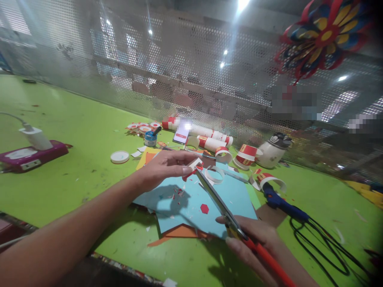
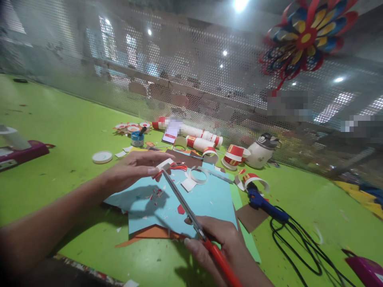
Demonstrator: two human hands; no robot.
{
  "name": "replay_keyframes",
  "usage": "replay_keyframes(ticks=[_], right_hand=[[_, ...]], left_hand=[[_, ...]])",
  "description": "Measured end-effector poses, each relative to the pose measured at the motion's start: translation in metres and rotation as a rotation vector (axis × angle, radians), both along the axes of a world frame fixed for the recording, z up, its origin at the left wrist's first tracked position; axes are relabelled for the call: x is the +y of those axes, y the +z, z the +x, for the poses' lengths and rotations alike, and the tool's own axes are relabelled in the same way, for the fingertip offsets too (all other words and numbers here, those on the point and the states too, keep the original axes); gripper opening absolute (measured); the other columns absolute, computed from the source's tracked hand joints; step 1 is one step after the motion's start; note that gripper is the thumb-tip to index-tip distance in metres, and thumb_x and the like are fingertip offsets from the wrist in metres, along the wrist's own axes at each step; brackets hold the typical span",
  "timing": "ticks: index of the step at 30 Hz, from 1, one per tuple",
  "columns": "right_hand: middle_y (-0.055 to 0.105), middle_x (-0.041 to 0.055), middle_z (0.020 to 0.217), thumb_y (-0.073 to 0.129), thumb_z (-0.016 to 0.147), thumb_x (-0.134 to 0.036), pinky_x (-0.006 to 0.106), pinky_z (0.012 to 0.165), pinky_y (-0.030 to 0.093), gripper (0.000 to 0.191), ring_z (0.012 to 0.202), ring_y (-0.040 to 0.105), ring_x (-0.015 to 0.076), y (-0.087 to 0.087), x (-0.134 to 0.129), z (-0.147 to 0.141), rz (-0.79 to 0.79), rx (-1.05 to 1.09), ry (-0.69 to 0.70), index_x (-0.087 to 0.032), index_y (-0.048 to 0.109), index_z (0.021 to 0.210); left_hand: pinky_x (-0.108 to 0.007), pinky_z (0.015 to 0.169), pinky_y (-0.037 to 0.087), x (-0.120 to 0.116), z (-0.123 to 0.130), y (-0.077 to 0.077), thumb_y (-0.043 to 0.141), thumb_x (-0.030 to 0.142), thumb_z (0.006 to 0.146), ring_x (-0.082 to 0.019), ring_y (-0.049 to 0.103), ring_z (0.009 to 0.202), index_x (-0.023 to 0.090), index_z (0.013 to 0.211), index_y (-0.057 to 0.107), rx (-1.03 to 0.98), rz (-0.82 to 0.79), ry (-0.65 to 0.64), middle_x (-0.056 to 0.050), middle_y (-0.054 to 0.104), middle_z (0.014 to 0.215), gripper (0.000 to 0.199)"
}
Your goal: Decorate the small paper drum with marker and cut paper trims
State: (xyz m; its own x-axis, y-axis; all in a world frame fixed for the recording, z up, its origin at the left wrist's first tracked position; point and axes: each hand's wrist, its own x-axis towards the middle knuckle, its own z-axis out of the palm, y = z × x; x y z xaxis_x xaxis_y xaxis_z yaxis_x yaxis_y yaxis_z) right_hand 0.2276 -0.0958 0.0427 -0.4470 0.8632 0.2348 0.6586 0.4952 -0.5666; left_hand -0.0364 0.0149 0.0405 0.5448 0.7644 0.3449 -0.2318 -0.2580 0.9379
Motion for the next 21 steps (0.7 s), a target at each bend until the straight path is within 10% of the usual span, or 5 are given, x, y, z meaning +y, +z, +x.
replay_keyframes(ticks=[21], right_hand=[[0.075,0.0043,0.076,0.057,0.088,-0.034,0.023,0.056,0.053,0.032,0.061,0.067,0.0166,-0.0003,0.0021,-0.0043,-0.022,-0.005,-0.028,-0.019,0.074,0.111]], left_hand=[[-0.029,0.069,0.048,0.0006,0.0034,0.0006,0.074,0.033,0.078,-0.018,0.059,0.083,0.016,0.118,0.069,0.012,0.011,0.069,-0.01,0.069,0.102,0.044]])
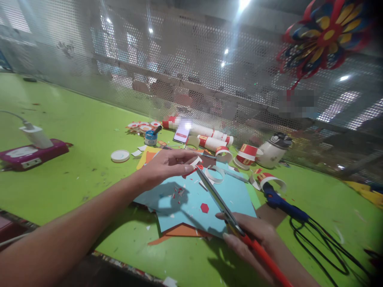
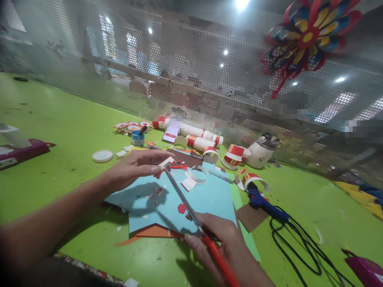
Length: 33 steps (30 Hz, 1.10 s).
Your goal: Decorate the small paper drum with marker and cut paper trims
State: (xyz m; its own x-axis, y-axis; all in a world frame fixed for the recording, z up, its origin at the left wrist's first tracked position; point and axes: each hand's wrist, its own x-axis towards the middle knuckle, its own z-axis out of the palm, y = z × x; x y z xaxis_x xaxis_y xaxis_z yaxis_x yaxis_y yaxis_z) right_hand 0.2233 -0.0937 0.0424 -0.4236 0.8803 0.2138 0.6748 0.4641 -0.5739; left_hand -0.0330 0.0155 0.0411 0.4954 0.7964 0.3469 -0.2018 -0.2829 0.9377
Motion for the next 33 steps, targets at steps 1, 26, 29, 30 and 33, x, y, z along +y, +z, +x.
replay_keyframes(ticks=[1,26,29,30,33], right_hand=[[0.075,0.0046,0.077,0.057,0.088,-0.033,0.023,0.056,0.053,0.031,0.061,0.066,0.0165,0.0003,0.0003,0.0002,0.003,-0.007,-0.004,-0.019,0.074,0.109],[0.08,0.0041,0.086,0.06,0.087,-0.028,0.018,0.058,0.055,0.024,0.067,0.073,0.0157,-0.0043,0.0014,0.0022,0.104,-0.004,0.023,-0.019,0.075,0.103],[0.08,0.005,0.087,0.059,0.086,-0.028,0.019,0.059,0.056,0.024,0.07,0.074,0.0171,-0.0035,-0.0003,0.0008,0.119,-0.013,0.019,-0.019,0.076,0.101],[0.08,0.0049,0.086,0.059,0.086,-0.028,0.019,0.059,0.056,0.023,0.069,0.074,0.0172,-0.0034,-0.0004,0.0006,0.128,-0.016,0.011,-0.019,0.076,0.1],[0.079,0.004,0.082,0.059,0.086,-0.027,0.018,0.057,0.055,0.021,0.066,0.074,0.0163,-0.0042,0.0011,0.0013,0.14,-0.041,0.02,-0.019,0.076,0.097]], left_hand=[[-0.029,0.069,0.048,0.0001,0.0002,-0.0002,0.073,0.033,0.078,-0.017,0.059,0.083,0.017,0.118,0.069,0.0,0.005,-0.001,-0.01,0.069,0.101,0.043],[-0.03,0.068,0.047,0.0,-0.0006,-0.0007,0.072,0.034,0.08,-0.017,0.059,0.079,0.016,0.114,0.07,0.028,-0.002,-0.012,-0.008,0.068,0.095,0.039],[-0.029,0.068,0.047,-0.0002,-0.0006,-0.0007,0.072,0.034,0.081,-0.016,0.059,0.077,0.017,0.114,0.07,0.024,0.002,-0.023,-0.008,0.067,0.093,0.038],[-0.029,0.068,0.047,-0.0002,-0.0006,-0.0008,0.072,0.034,0.081,-0.015,0.058,0.077,0.018,0.114,0.07,0.021,0.003,-0.028,-0.007,0.067,0.093,0.037],[-0.029,0.068,0.047,0.0002,-0.0005,-0.0015,0.072,0.033,0.081,-0.015,0.058,0.076,0.017,0.113,0.07,0.01,0.0,-0.032,-0.007,0.067,0.093,0.036]])
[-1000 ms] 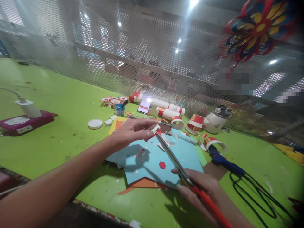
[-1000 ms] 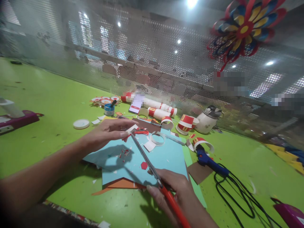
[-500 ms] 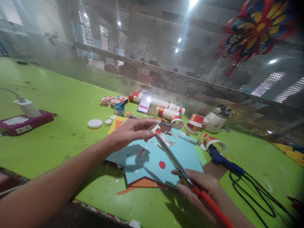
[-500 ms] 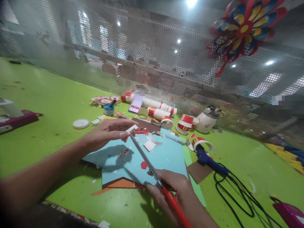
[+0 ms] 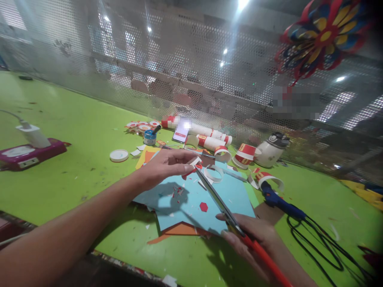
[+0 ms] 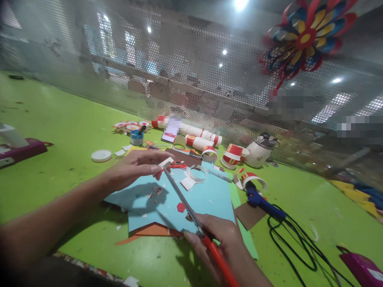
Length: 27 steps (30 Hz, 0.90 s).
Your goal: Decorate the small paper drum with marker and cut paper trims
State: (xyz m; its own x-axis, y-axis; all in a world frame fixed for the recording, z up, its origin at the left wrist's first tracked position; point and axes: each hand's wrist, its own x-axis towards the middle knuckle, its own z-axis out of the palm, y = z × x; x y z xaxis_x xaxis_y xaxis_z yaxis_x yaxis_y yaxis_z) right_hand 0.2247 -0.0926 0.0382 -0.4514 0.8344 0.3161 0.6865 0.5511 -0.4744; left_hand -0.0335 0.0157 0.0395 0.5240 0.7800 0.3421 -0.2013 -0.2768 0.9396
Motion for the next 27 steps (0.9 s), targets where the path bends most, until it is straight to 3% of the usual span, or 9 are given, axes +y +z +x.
replay_keyframes(ticks=[9,14,21,24,27], right_hand=[[0.075,0.002,0.078,0.06,0.087,-0.023,0.018,0.057,0.052,0.018,0.061,0.068,0.0129,-0.015,0.007,0.004,0.158,-0.013,-0.006,-0.02,0.072,0.101],[0.074,0.0046,0.078,0.059,0.089,-0.027,0.02,0.057,0.052,0.019,0.06,0.066,0.0146,-0.017,0.008,0.007,0.157,0.004,-0.077,-0.016,0.071,0.1],[0.063,-0.0003,0.059,0.058,0.09,-0.036,0.019,0.045,0.046,0.028,0.047,0.056,0.0126,-0.011,0.007,0.009,0.084,-0.001,-0.209,-0.014,0.072,0.099],[0.061,-0.0005,0.059,0.057,0.089,-0.037,0.019,0.046,0.045,0.03,0.048,0.056,0.0126,-0.011,0.006,0.007,0.036,0.014,-0.236,-0.014,0.072,0.101],[0.062,0.0004,0.061,0.055,0.089,-0.037,0.021,0.048,0.046,0.035,0.051,0.057,0.0139,-0.013,0.006,0.009,-0.013,0.048,-0.307,-0.013,0.071,0.107]], left_hand=[[-0.03,0.07,0.047,0.003,-0.001,-0.003,0.071,0.032,0.08,-0.016,0.059,0.076,0.016,0.111,0.07,0.007,-0.026,0.011,-0.009,0.07,0.096,0.035],[-0.028,0.065,0.048,0.0,0.0,0.002,0.074,0.033,0.075,-0.016,0.06,0.073,0.013,0.106,0.072,-0.065,-0.041,0.019,-0.009,0.071,0.09,0.036],[-0.029,0.066,0.05,0.0,0.001,0.003,0.075,0.034,0.074,-0.017,0.062,0.076,0.016,0.109,0.07,-0.051,-0.018,0.053,-0.009,0.07,0.096,0.039],[-0.034,0.077,0.052,-0.001,0.002,0.0,0.073,0.038,0.077,-0.021,0.064,0.091,0.017,0.115,0.065,0.083,0.091,0.159,-0.011,0.068,0.111,0.044],[-0.037,0.089,0.05,-0.003,0.004,-0.003,0.071,0.036,0.08,-0.025,0.061,0.108,0.02,0.133,0.053,0.26,0.326,0.318,-0.012,0.064,0.123,0.058]])
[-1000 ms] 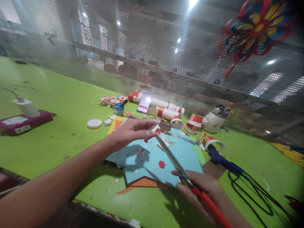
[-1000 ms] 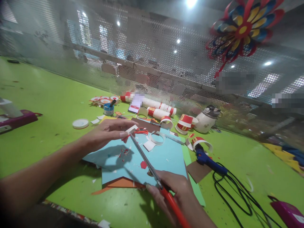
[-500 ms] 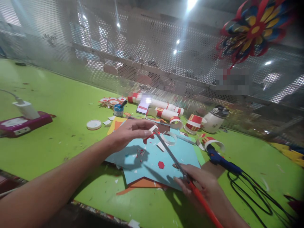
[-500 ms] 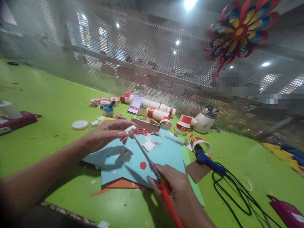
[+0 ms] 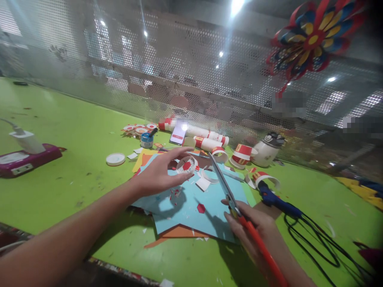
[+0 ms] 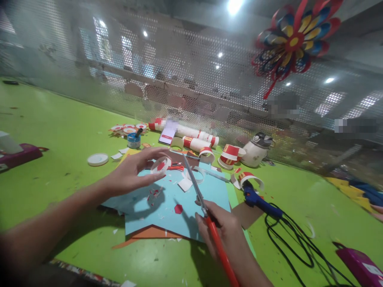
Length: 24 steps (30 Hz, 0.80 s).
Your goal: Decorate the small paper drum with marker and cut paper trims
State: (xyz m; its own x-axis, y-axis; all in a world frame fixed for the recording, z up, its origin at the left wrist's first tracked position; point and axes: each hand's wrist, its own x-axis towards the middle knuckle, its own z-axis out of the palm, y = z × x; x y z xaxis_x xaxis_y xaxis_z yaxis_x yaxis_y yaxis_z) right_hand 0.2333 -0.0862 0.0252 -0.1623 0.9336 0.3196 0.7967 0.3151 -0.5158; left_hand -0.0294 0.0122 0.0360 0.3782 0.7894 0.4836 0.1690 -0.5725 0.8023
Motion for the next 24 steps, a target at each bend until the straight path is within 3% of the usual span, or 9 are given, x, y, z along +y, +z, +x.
replay_keyframes(ticks=[3,5,9,13,19,24], right_hand=[[0.065,0.0021,0.066,0.052,0.089,-0.037,0.023,0.05,0.048,0.04,0.053,0.059,0.0155,-0.003,0.002,0.007,-0.079,0.031,-0.011,-0.012,0.068,0.116],[0.068,0.0039,0.071,0.051,0.089,-0.038,0.024,0.052,0.049,0.042,0.057,0.062,0.0172,-0.003,0.003,0.011,-0.137,0.054,-0.019,-0.013,0.066,0.119],[0.07,0.0065,0.081,0.052,0.09,-0.042,0.025,0.056,0.05,0.046,0.071,0.068,0.0215,0.0,0.002,0.011,-0.187,0.141,-0.082,-0.014,0.061,0.124],[0.067,0.0051,0.081,0.052,0.089,-0.044,0.026,0.057,0.049,0.048,0.069,0.066,0.0202,0.005,-0.001,0.005,-0.165,0.152,-0.112,-0.013,0.06,0.125],[0.064,0.0037,0.076,0.052,0.09,-0.046,0.026,0.058,0.048,0.046,0.064,0.06,0.018,0.009,-0.003,0.001,-0.102,0.112,-0.094,-0.012,0.063,0.119],[0.061,0.0033,0.071,0.052,0.091,-0.043,0.026,0.055,0.049,0.044,0.071,0.065,0.0212,0.008,-0.002,0.002,-0.093,0.155,-0.101,-0.011,0.063,0.119]], left_hand=[[-0.038,0.094,0.049,-0.002,0.002,-0.004,0.069,0.031,0.081,-0.024,0.059,0.113,0.021,0.143,0.038,0.101,0.153,0.065,-0.012,0.062,0.127,0.07],[-0.04,0.097,0.048,-0.003,0.003,-0.005,0.068,0.03,0.081,-0.025,0.058,0.115,0.021,0.142,0.04,0.109,0.168,0.071,-0.012,0.061,0.128,0.067],[-0.039,0.088,0.052,-0.004,0.005,0.0,0.066,0.038,0.083,-0.025,0.062,0.106,0.018,0.131,0.054,-0.049,-0.028,-0.004,-0.012,0.064,0.119,0.053],[-0.036,0.079,0.055,-0.005,0.006,0.005,0.067,0.034,0.084,-0.018,0.066,0.084,0.017,0.126,0.059,-0.25,-0.22,-0.171,-0.009,0.067,0.104,0.046],[-0.036,0.082,0.056,-0.004,0.007,0.002,0.072,0.027,0.081,-0.019,0.067,0.089,0.02,0.123,0.062,-0.386,-0.323,-0.311,-0.01,0.068,0.112,0.043],[-0.034,0.084,0.055,-0.006,0.007,0.002,0.076,0.025,0.079,-0.019,0.067,0.094,0.021,0.119,0.062,-0.386,-0.332,-0.342,-0.011,0.066,0.122,0.043]])
